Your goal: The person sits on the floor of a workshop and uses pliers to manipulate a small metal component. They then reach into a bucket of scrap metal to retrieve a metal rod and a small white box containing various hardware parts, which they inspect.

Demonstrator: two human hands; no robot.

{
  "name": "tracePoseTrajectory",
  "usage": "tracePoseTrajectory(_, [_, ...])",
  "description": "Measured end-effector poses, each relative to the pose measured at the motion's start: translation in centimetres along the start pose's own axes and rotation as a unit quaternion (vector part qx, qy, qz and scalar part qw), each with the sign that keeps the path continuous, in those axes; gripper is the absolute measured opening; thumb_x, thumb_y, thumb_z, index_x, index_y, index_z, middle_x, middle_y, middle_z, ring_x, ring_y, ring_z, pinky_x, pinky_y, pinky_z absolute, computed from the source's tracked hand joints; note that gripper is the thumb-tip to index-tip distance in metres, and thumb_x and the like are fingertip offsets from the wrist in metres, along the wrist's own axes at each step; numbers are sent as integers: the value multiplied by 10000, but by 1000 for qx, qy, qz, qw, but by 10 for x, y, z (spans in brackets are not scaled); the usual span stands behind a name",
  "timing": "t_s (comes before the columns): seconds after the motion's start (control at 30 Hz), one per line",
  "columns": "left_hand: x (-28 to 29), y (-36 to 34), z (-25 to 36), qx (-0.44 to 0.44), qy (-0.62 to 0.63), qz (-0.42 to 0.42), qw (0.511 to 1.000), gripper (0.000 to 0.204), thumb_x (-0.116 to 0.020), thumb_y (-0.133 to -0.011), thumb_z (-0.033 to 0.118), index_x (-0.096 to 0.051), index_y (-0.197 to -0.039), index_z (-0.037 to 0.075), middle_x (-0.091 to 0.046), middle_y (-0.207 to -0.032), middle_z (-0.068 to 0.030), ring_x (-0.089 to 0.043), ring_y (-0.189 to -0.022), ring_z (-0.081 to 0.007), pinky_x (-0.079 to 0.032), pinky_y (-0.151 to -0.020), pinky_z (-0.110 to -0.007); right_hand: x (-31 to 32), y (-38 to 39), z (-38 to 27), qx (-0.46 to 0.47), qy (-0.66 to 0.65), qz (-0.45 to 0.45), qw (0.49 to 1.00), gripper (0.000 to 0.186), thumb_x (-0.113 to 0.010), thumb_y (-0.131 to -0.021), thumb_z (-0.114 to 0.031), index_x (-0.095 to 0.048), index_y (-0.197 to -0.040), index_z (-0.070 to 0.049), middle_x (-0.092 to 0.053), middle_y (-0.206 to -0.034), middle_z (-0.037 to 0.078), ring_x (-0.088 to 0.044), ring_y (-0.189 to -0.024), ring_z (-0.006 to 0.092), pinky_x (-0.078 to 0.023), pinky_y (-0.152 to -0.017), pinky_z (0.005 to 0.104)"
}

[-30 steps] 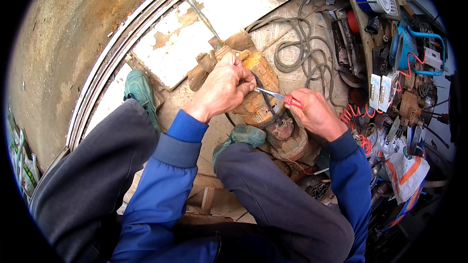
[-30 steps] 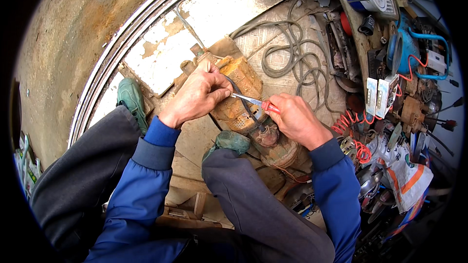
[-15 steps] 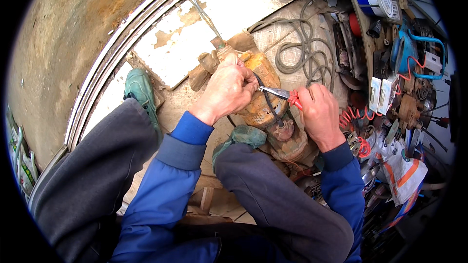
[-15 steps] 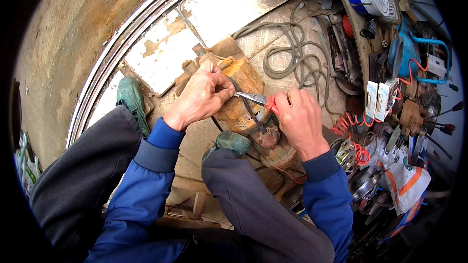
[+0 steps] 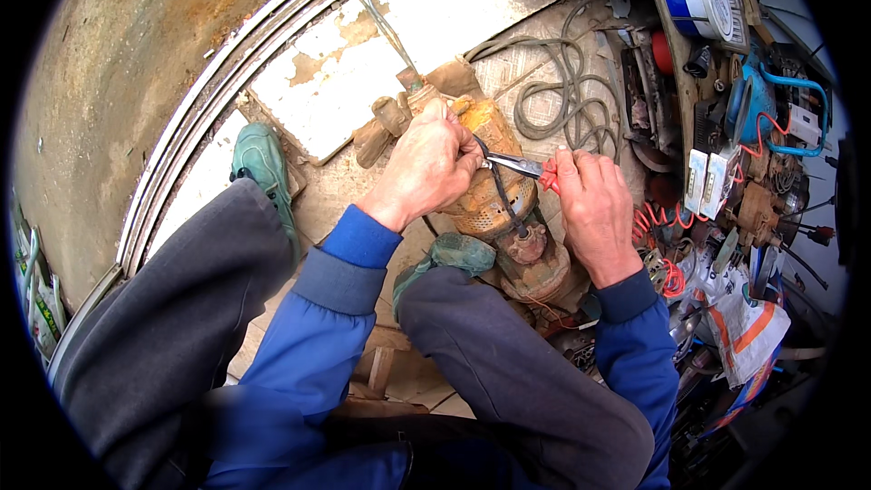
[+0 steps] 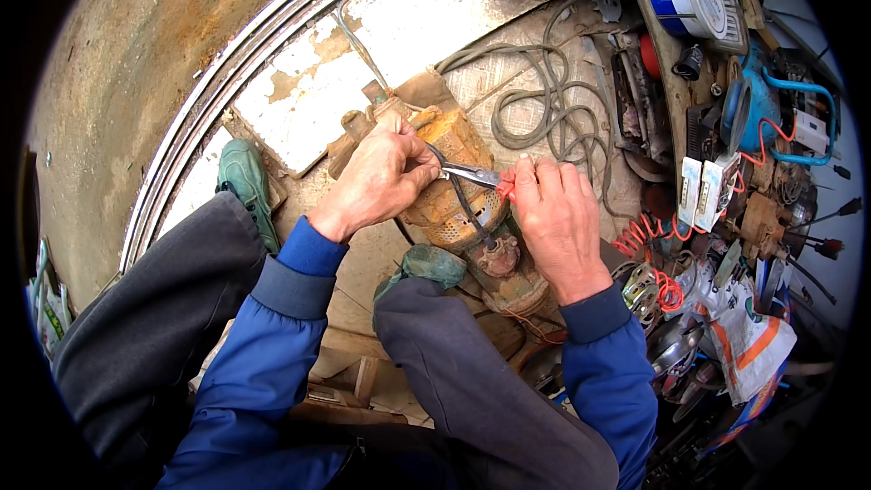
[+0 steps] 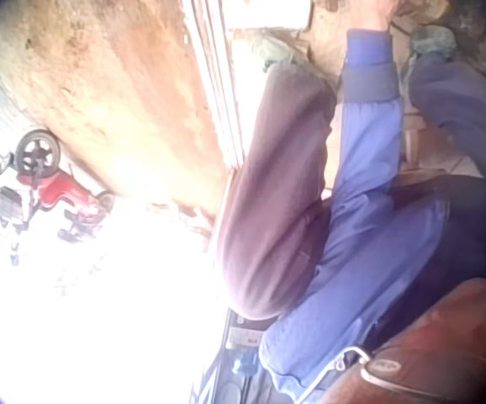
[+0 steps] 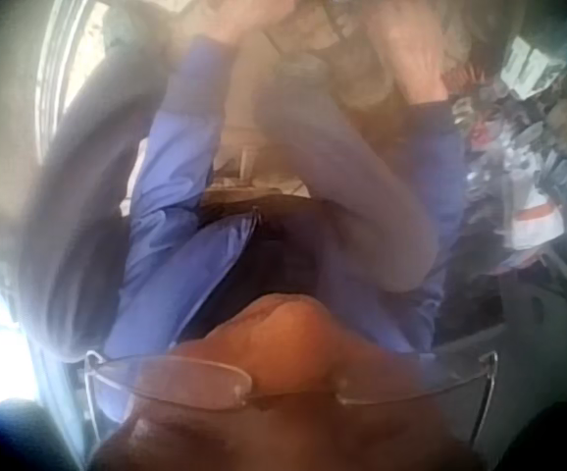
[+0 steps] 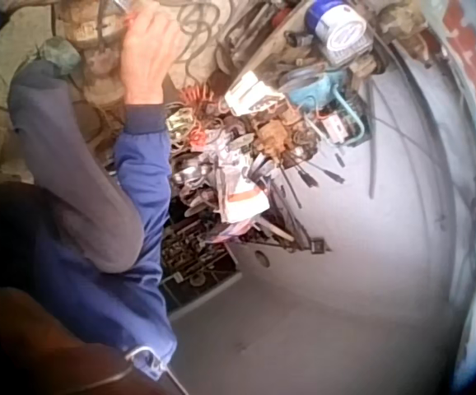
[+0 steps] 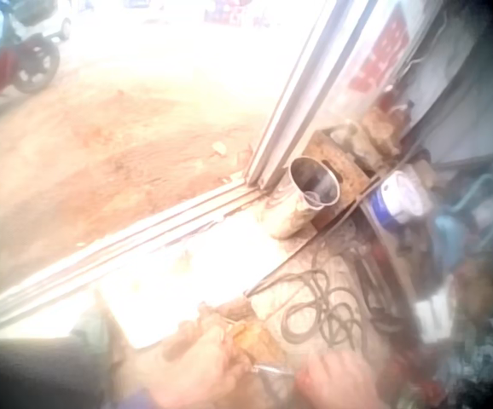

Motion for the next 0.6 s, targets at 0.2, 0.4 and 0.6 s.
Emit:
tracePoseTrajectory(0.2, [-1, -1, -2, 7, 3, -7, 1000, 93, -746, -834, 90, -754, -848, -2, -598, -820, -155, -542, -916, -298, -475, -827, -400, 3, -6, -5, 23, 26, -14, 999, 362, -664, -838, -112, -660, -1177, 17, -610, -947, 110, -583, -871, 255, -490, -759, 375])
tracePoseTrajectory(0.4, [1, 0, -1, -1, 13, 3, 1000, 94, -753, -828, 82, -755, -854, -8, -608, -827, -162, -550, -912, -307, -479, -829, -402, 7, -10, -11, 31, 58, -47, 997, 326, -629, -876, -142, -665, -1157, 18, -572, -893, 93, -554, -856, 245, -464, -737, 361])
tracePoseTrajectory(0.6, [0, -1, -1, -11, 3, 3, 1000, 89, -757, -819, 81, -757, -855, -1, -613, -829, -160, -556, -910, -308, -481, -823, -404, 26, -27, -26, 27, 125, -44, 991, 190, -635, -878, -188, -651, -990, -36, -538, -862, 69, -533, -845, 225, -427, -707, 352])
Point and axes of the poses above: each hand's wrist, its own y-axis away from the middle knuckle, its own x-axis out of the back of the hand, z = x × y, the point moved 7 cm from there along -y, towards the middle knuckle
